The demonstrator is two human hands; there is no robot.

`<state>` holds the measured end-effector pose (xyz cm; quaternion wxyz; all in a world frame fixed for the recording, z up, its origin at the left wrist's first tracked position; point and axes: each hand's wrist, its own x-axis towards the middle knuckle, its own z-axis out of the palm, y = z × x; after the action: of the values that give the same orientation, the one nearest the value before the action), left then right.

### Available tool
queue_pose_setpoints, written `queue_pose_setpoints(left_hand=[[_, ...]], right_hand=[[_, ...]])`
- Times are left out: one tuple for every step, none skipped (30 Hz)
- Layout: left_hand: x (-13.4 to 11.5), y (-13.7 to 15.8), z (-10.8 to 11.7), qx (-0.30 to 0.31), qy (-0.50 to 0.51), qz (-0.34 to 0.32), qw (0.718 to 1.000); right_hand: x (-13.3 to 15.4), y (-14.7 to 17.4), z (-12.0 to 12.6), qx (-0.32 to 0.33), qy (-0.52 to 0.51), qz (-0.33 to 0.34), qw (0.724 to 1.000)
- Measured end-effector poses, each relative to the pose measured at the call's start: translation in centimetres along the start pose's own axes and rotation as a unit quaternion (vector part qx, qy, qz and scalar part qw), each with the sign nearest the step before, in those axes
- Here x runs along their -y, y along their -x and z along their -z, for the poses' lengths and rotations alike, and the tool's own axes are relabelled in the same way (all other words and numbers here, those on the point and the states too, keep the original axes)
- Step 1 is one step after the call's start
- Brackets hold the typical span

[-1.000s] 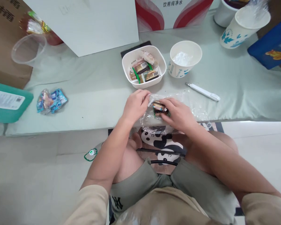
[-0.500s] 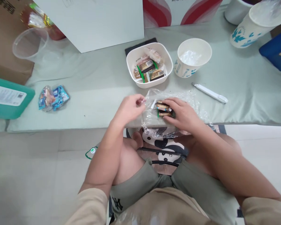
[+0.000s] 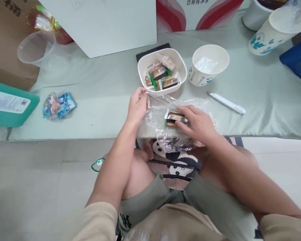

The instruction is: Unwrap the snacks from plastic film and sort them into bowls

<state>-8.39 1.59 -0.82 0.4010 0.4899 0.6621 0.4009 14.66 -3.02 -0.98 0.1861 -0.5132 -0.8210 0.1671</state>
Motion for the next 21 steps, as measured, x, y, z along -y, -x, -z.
queue_pose_setpoints(left_hand=[[-0.1,-0.1,0.0,0.0,0.008,0.008,1.0],[-0.2,-0.2,0.0,0.0,0.014,0.011,1.0],[-0.3,-0.2,0.1,-0.001,0.019,0.01,1.0],[-0.2,-0.3,0.1,-0.003,0.021,0.007,1.0],[-0.2,-0.3,0.2,-0.005,0.022,0.005,1.0],[-0.1,-0.4,0.2,-0.007,0.023,0.003,1.0],[0.0,-0.5,0.3,-0.011,0.025,0.004,1.0],[0.2,-0.6,0.4,-0.014,0.027,0.006,1.0],[0.3,-0.7,0.4,-0.016,0.029,0.008,0.999],[0.4,-0.8,0.5,-0.017,0.031,0.011,0.999],[0.6,-0.9,0.6,-0.017,0.03,0.014,0.999],[0.7,-1.0,0.7,-0.017,0.03,0.017,0.999],[0.8,-1.0,0.8,-0.019,0.028,0.019,0.999],[0.9,-1.1,0.9,-0.02,0.026,0.022,0.999],[1.0,-1.1,0.9,-0.021,0.023,0.025,0.999],[1.0,-1.1,1.0,-0.021,0.021,0.027,0.999],[1.0,-1.1,1.0,-0.02,0.017,0.028,0.999],[1.0,-1.1,1.1,-0.017,0.013,0.028,0.999],[1.0,-1.0,1.1,-0.015,0.009,0.029,0.999],[1.0,-1.0,1.2,-0.013,0.008,0.03,0.999],[0.9,-1.0,1.2,-0.011,0.009,0.031,0.999]], right_hand=[[0.1,0.0,0.0,0.012,0.014,0.013,1.0],[0.3,0.0,-0.1,0.024,0.028,0.024,0.999],[0.4,0.0,-0.1,0.035,0.04,0.03,0.998],[0.4,-0.1,-0.1,0.043,0.05,0.031,0.997],[0.4,-0.1,-0.1,0.047,0.056,0.028,0.997],[0.4,-0.2,-0.1,0.052,0.059,0.025,0.997],[0.4,-0.3,-0.1,0.057,0.058,0.024,0.996],[0.4,-0.3,-0.1,0.062,0.056,0.026,0.996],[0.3,-0.3,0.0,0.066,0.054,0.028,0.996],[0.3,-0.3,0.0,0.07,0.053,0.03,0.996],[0.3,-0.2,0.1,0.074,0.053,0.031,0.995],[0.3,-0.2,0.1,0.077,0.053,0.032,0.995],[0.3,-0.1,0.1,0.079,0.053,0.034,0.995],[0.4,0.0,0.0,0.081,0.052,0.036,0.995],[0.4,0.1,-0.1,0.082,0.052,0.038,0.995],[0.5,0.2,-0.2,0.081,0.054,0.038,0.995],[0.5,0.2,-0.3,0.078,0.055,0.035,0.995],[0.5,0.3,-0.4,0.074,0.055,0.03,0.995],[0.5,0.2,-0.4,0.07,0.049,0.025,0.996],[0.3,0.2,-0.4,0.062,0.032,0.02,0.997],[0.1,0.3,-0.3,0.05,0.005,0.018,0.999]])
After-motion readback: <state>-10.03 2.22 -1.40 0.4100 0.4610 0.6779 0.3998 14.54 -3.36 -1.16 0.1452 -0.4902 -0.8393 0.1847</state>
